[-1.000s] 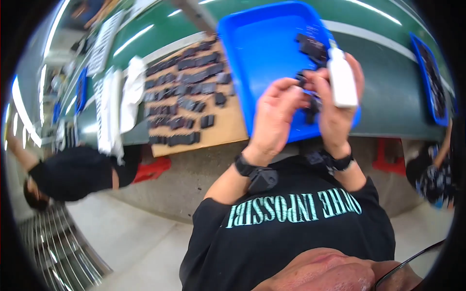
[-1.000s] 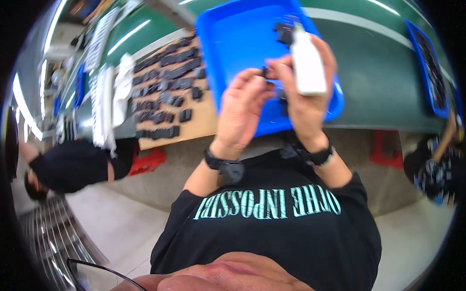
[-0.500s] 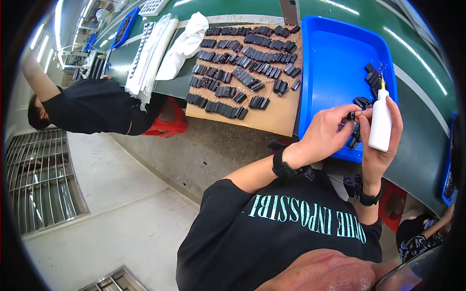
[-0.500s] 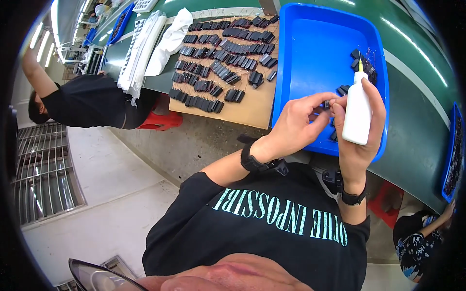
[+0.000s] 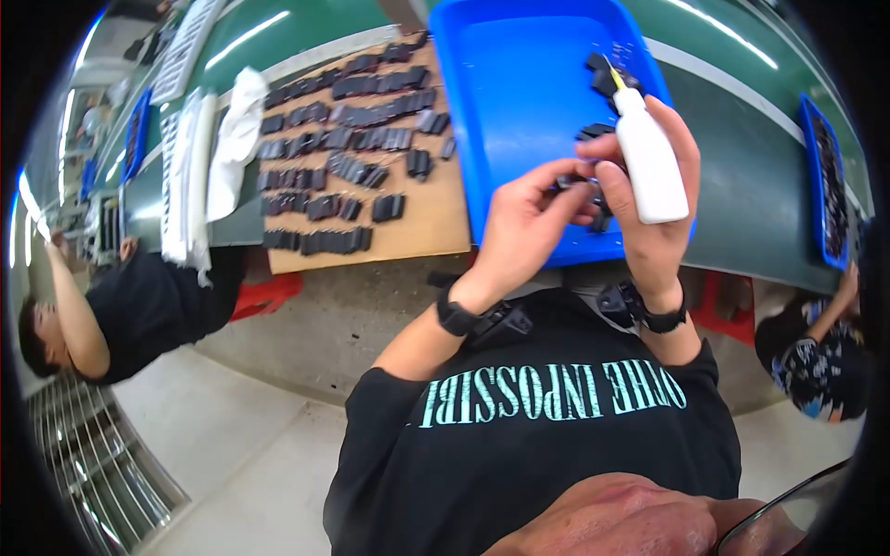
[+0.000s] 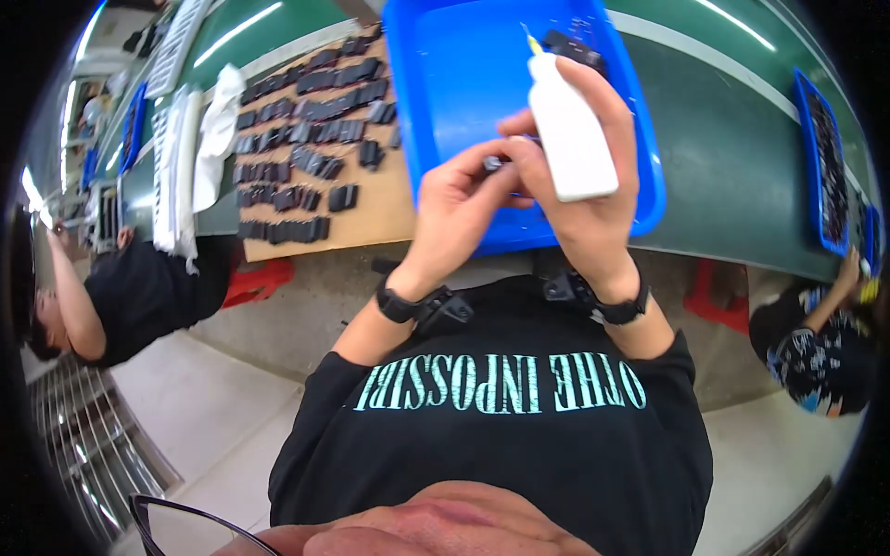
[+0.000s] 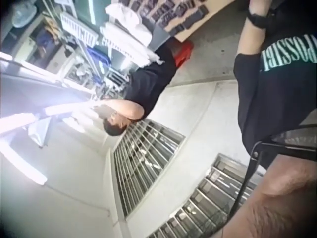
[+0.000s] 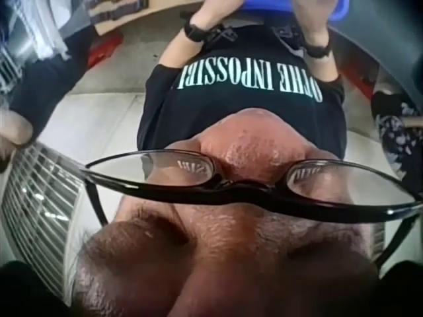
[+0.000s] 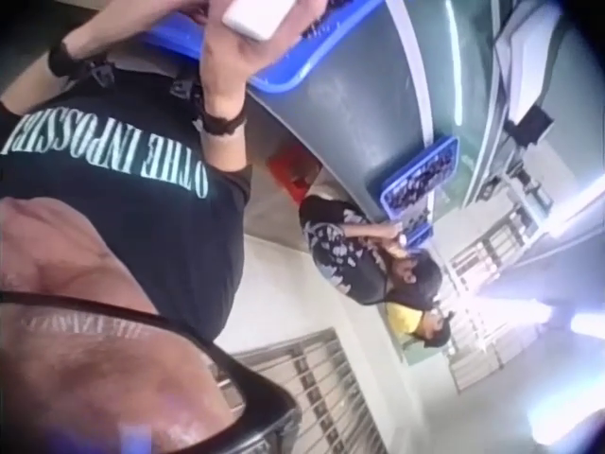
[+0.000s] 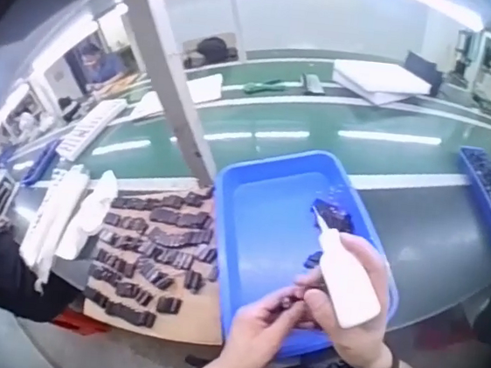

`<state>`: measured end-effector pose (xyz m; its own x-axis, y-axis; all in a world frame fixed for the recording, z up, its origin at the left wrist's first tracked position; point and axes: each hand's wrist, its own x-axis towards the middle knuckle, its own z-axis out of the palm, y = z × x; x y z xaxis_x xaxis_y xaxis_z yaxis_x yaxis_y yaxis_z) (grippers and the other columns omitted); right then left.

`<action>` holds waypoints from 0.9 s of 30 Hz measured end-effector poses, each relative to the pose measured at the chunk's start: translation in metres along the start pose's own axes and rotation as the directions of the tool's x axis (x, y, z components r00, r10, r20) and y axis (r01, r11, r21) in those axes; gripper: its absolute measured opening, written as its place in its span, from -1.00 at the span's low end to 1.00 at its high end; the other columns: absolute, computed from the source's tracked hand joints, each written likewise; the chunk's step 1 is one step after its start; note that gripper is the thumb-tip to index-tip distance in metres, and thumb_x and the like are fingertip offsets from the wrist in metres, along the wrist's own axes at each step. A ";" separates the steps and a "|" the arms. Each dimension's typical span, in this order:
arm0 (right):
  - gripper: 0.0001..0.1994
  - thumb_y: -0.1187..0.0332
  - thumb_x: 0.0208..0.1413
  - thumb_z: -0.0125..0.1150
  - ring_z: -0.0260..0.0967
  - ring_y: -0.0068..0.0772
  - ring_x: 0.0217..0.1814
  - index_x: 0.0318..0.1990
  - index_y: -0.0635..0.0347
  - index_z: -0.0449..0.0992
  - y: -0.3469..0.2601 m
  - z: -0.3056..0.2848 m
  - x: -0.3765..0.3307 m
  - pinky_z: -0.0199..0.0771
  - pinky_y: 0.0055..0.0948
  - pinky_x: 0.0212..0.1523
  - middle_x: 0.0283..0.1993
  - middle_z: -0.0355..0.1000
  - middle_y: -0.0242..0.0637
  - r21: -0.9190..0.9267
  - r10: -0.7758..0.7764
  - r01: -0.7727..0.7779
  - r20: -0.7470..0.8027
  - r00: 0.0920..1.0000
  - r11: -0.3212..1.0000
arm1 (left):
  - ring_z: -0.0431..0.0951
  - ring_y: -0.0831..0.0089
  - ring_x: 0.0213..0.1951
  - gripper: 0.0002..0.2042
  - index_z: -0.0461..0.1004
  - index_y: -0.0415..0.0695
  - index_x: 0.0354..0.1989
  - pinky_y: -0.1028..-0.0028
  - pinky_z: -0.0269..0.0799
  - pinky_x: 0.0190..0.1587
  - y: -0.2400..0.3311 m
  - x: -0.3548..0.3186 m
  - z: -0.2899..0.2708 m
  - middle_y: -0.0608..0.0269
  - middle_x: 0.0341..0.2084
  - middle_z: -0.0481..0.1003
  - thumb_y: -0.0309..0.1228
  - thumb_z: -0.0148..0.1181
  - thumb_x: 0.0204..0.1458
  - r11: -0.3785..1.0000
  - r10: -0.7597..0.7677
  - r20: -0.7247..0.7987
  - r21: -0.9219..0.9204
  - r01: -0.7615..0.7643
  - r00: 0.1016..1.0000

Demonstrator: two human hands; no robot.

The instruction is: Apply glue to small black plastic components using a squeeze bottle at a workstation.

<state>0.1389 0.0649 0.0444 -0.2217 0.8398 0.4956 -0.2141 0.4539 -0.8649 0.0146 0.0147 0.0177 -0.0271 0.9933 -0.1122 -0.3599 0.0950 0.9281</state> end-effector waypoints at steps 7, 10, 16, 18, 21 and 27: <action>-0.37 0.07 0.10 0.20 0.36 -0.37 -0.27 0.16 0.38 0.19 0.039 -0.062 -0.004 0.40 -0.38 -0.20 -0.24 0.40 -0.14 -0.108 -0.161 0.131 -0.346 0.924 0.985 | 0.61 0.39 -0.26 -0.73 0.40 -0.28 0.05 0.48 0.58 -0.25 -0.004 0.019 0.003 0.06 -0.15 0.53 -0.47 0.07 0.20 0.992 -0.103 -0.012 -0.072 0.102 0.995; -0.34 -0.04 0.05 0.22 0.31 -0.40 -0.35 0.09 0.36 0.23 0.049 -0.069 -0.012 0.34 -0.42 -0.30 -0.30 0.36 -0.18 -0.098 -0.149 0.123 -0.334 0.930 0.987 | 0.61 0.38 -0.25 -0.72 0.40 -0.28 0.05 0.47 0.58 -0.25 -0.010 0.026 0.004 0.05 -0.14 0.53 -0.46 0.08 0.19 0.994 -0.089 -0.034 -0.062 0.087 0.995; -0.42 -0.08 0.01 0.26 0.21 -0.47 -0.50 -0.09 0.28 0.30 0.058 -0.077 -0.018 0.22 -0.46 -0.47 -0.41 0.24 -0.30 -0.269 -0.250 0.195 -0.189 0.950 0.943 | 0.60 0.45 -0.23 -0.72 0.45 -0.26 0.04 0.54 0.57 -0.29 -0.014 0.035 0.010 0.10 -0.13 0.53 -0.52 0.15 0.14 0.999 -0.038 -0.068 0.023 0.040 0.997; -0.42 -0.09 0.01 0.26 0.20 -0.47 -0.52 -0.11 0.27 0.30 0.060 -0.076 -0.018 0.20 -0.46 -0.49 -0.42 0.24 -0.30 -0.284 -0.263 0.200 -0.201 0.944 0.938 | 0.60 0.48 -0.23 -0.71 0.47 -0.25 0.03 0.56 0.57 -0.30 -0.015 0.036 0.013 0.13 -0.13 0.54 -0.54 0.16 0.12 0.998 -0.052 -0.073 0.040 0.055 0.996; -0.44 -0.10 0.01 0.27 0.17 -0.48 -0.56 -0.15 0.25 0.30 0.059 -0.073 -0.015 0.17 -0.48 -0.52 -0.44 0.25 -0.31 -0.311 -0.294 0.220 -0.217 0.931 0.925 | 0.59 0.53 -0.25 -0.73 0.50 -0.22 0.00 0.60 0.55 -0.31 -0.015 0.037 0.015 0.17 -0.16 0.54 -0.55 0.19 0.10 0.993 -0.053 -0.100 0.097 0.062 0.994; -0.41 -0.12 0.01 0.25 0.24 -0.47 -0.53 -0.14 0.29 0.30 0.060 -0.072 -0.012 0.27 -0.48 -0.48 -0.45 0.29 -0.26 -0.353 -0.263 0.176 -0.217 0.940 0.919 | 0.57 0.59 -0.30 -0.73 0.53 -0.18 -0.02 0.64 0.52 -0.32 -0.019 0.040 0.018 0.24 -0.25 0.52 -0.56 0.21 0.07 0.987 -0.031 -0.114 0.154 0.048 0.993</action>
<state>0.1974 0.1031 -0.0189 0.0544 0.7347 0.6763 0.1002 0.6698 -0.7357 0.0367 0.0537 0.0021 -0.1226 0.9759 -0.1805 -0.2127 0.1518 0.9652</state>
